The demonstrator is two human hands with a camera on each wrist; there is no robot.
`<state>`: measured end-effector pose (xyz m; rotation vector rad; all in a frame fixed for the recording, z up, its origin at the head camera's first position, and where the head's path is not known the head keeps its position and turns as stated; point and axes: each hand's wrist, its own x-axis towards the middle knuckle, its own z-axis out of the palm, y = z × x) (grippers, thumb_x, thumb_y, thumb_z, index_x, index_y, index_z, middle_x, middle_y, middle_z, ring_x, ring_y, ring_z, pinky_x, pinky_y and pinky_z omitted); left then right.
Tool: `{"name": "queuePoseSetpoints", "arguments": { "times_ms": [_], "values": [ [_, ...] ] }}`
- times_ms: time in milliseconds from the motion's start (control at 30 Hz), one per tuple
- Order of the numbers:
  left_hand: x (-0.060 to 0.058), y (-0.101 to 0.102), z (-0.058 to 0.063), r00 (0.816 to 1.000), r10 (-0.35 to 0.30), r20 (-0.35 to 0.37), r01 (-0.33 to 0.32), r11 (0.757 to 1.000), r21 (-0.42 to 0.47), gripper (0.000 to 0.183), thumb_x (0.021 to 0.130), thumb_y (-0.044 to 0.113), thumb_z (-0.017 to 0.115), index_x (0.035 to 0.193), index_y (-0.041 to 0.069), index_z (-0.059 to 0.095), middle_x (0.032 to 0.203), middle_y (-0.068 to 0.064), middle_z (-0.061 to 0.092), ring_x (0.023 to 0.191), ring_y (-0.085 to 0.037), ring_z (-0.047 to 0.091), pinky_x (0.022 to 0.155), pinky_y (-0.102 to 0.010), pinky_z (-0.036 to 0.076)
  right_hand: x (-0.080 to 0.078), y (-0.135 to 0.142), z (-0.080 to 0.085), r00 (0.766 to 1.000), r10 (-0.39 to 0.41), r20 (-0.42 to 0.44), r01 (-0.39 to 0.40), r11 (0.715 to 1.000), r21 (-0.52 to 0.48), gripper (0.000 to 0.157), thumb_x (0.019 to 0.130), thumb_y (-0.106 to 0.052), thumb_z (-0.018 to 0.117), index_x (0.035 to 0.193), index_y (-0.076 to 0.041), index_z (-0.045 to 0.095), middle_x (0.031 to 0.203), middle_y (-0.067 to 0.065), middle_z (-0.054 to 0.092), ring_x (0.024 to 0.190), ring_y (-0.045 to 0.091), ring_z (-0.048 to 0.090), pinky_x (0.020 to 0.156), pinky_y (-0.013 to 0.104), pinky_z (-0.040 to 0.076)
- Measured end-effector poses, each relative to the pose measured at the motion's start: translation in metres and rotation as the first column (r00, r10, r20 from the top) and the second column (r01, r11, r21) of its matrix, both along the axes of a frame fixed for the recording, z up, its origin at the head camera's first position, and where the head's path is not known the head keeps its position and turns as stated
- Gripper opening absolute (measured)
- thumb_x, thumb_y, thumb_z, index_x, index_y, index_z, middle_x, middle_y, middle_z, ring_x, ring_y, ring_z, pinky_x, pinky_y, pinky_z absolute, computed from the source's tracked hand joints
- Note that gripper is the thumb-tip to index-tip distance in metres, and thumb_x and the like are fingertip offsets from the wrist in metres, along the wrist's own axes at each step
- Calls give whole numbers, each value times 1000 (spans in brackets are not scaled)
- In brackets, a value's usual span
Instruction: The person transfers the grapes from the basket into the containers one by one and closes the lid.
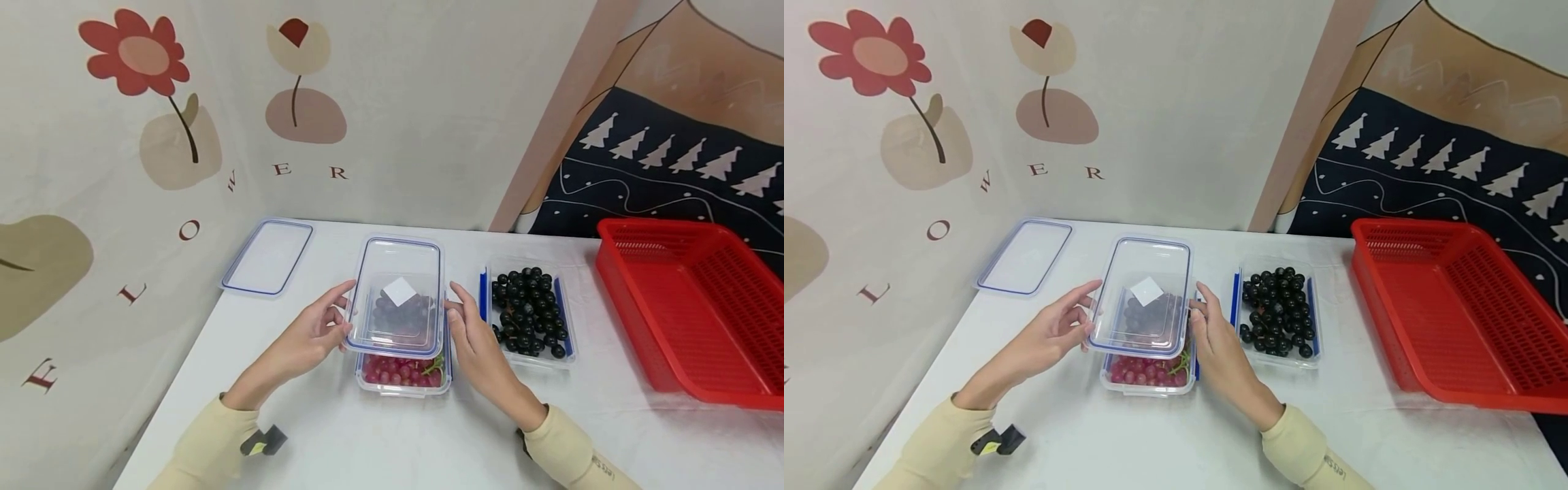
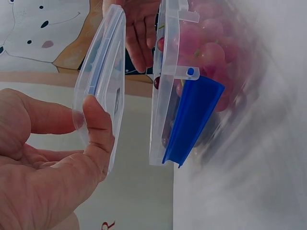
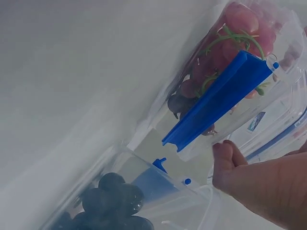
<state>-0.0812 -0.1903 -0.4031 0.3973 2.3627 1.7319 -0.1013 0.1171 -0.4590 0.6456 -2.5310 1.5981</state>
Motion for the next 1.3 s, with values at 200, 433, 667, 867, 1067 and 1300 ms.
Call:
{"name": "queuePoseSetpoints", "arguments": {
  "times_ms": [200,433,667,867,1067,1300],
  "values": [
    [-1,3,-3,1000,-7,3,7,1000,3,73,104,-15,58,169,-3,27,131,-24,44,92,-25,58,75,-33,61,-1,0,1,1000,29,-2,-29,999,-39,52,121,-26,43,171,-13,32,150,15,64,134,32,64,108,59,51],
    [-8,6,-8,1000,22,-10,-22,999,33,75,102,-12,61,168,-5,26,127,-21,51,89,-21,60,73,-28,57,-2,0,3,1000,0,-17,-1,998,-59,56,117,-16,52,168,-8,34,132,12,71,108,25,68,91,42,57],
    [-15,13,-8,982,150,-111,-146,988,44,37,107,-3,65,143,-10,60,110,-18,67,91,-24,65,75,-27,58,-7,2,11,999,-2,-48,-8,980,-201,54,114,0,53,164,2,34,129,21,71,102,25,70,87,20,55],
    [-15,17,-5,922,257,-292,-254,966,47,18,101,-5,73,119,-2,74,96,-9,68,87,-22,62,75,-22,52,-9,2,16,981,-84,-177,34,963,-266,21,109,3,63,129,6,67,112,14,70,93,25,71,82,23,60],
    [-12,20,-1,878,293,-378,-301,953,40,15,100,0,78,112,8,78,83,1,74,76,-20,68,68,-28,49,-9,2,18,922,-187,-340,93,957,-275,12,103,7,70,113,2,73,100,13,71,83,24,72,77,19,58],
    [-10,19,0,891,265,-369,-258,964,69,12,105,1,71,114,9,72,96,-1,82,89,-26,76,74,-28,54,-7,5,17,873,-215,-437,139,970,-199,18,97,9,77,109,-4,76,98,4,79,91,19,75,89,19,55]
  ]
}}
